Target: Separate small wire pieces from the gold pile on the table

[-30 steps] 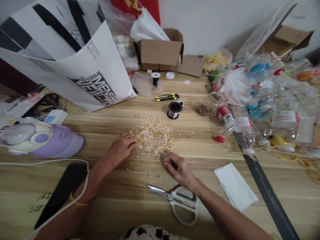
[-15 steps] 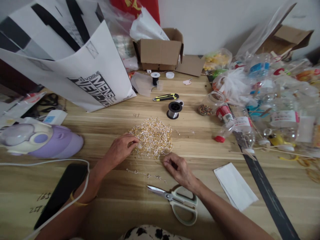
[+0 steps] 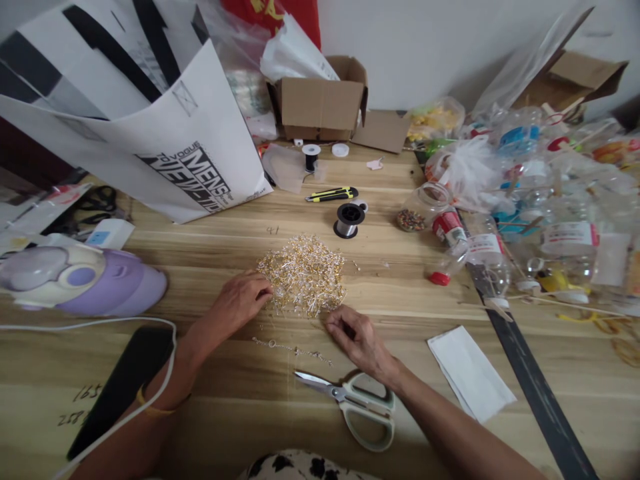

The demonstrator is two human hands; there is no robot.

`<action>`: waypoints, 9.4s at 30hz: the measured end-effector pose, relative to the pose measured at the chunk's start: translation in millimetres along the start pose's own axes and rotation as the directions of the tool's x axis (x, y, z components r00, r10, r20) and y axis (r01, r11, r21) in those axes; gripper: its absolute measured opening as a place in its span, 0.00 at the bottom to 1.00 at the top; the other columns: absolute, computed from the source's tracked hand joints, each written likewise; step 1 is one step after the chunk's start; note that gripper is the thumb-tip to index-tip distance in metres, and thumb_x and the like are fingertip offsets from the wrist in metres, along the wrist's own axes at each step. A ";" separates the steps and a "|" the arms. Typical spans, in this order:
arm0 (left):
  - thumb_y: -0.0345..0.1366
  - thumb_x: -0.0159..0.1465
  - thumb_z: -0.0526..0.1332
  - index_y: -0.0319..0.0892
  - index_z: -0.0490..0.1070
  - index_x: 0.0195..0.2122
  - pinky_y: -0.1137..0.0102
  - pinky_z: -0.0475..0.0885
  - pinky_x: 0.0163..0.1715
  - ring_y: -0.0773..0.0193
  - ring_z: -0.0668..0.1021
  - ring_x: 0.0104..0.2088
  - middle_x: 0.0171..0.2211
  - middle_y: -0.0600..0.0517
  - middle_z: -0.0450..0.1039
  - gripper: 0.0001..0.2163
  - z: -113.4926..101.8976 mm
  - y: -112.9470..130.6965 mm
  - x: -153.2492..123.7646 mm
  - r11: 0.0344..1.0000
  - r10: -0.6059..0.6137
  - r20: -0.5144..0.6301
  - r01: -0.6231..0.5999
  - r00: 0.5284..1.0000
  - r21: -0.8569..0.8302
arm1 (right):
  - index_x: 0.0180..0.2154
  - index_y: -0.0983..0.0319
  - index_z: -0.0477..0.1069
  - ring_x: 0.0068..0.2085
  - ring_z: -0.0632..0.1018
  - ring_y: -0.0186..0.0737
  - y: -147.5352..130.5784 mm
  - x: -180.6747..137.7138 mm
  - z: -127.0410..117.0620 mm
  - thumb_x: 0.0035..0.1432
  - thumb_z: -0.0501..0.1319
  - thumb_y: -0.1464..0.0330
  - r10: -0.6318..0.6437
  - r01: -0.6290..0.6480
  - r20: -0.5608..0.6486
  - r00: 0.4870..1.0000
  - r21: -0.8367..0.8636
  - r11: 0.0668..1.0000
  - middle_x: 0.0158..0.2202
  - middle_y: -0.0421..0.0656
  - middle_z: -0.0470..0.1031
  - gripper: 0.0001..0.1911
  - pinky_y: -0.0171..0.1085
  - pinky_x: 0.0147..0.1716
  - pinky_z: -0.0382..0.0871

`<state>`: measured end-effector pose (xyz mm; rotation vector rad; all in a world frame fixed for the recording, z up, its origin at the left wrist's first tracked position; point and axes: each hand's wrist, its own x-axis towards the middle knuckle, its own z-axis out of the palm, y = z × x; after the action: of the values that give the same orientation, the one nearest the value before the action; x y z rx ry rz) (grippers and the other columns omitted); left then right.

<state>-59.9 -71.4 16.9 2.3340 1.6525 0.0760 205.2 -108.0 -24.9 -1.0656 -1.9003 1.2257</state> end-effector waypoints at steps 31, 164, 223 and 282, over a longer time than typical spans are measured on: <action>0.31 0.66 0.55 0.40 0.73 0.29 0.64 0.65 0.44 0.60 0.69 0.37 0.31 0.50 0.70 0.10 28.5 59.0 56.3 0.933 0.339 -0.194 -0.355 0.921 -0.056 | 0.30 0.63 0.66 0.27 0.65 0.33 -2.0 0.7 0.5 0.62 0.54 0.68 0.011 -0.011 -0.011 1.000 -0.001 1.000 0.26 0.40 0.64 0.08 0.32 0.28 0.60; 0.23 0.61 0.57 0.39 0.68 0.25 0.70 0.66 0.34 0.64 0.71 0.32 0.27 0.51 0.70 0.09 49.7 70.7 -6.9 0.867 0.376 -0.216 -0.424 0.901 -0.260 | 0.31 0.64 0.67 0.22 0.63 0.29 -5.2 -7.7 -5.6 0.63 0.53 0.55 0.203 -0.202 0.002 0.979 0.140 0.969 0.22 0.36 0.62 0.19 0.29 0.21 0.57; 0.22 0.57 0.58 0.40 0.69 0.26 0.72 0.67 0.32 0.65 0.73 0.30 0.26 0.52 0.72 0.07 49.9 68.3 -13.8 0.869 0.250 -0.289 -0.346 0.924 -0.354 | 0.37 0.63 0.65 0.30 0.71 0.33 -1.6 -0.8 -3.1 0.66 0.51 0.74 -0.154 0.281 0.236 0.959 -0.746 0.603 0.34 0.43 0.69 0.05 0.32 0.27 0.58; 0.45 0.60 0.56 0.40 0.61 0.20 0.73 0.60 0.25 0.68 0.64 0.24 0.19 0.56 0.59 0.16 28.9 73.7 -11.3 0.543 -0.168 -0.053 0.047 0.984 -0.839 | 0.30 0.63 0.65 0.25 0.62 0.29 2.7 1.7 -22.2 0.62 0.53 0.68 -0.053 0.055 0.025 0.998 -0.063 0.996 0.24 0.36 0.63 0.09 0.29 0.24 0.55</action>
<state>9.7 -110.1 9.3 1.4806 1.3402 0.8255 223.6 -96.7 -19.1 -1.0303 -1.9851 1.1589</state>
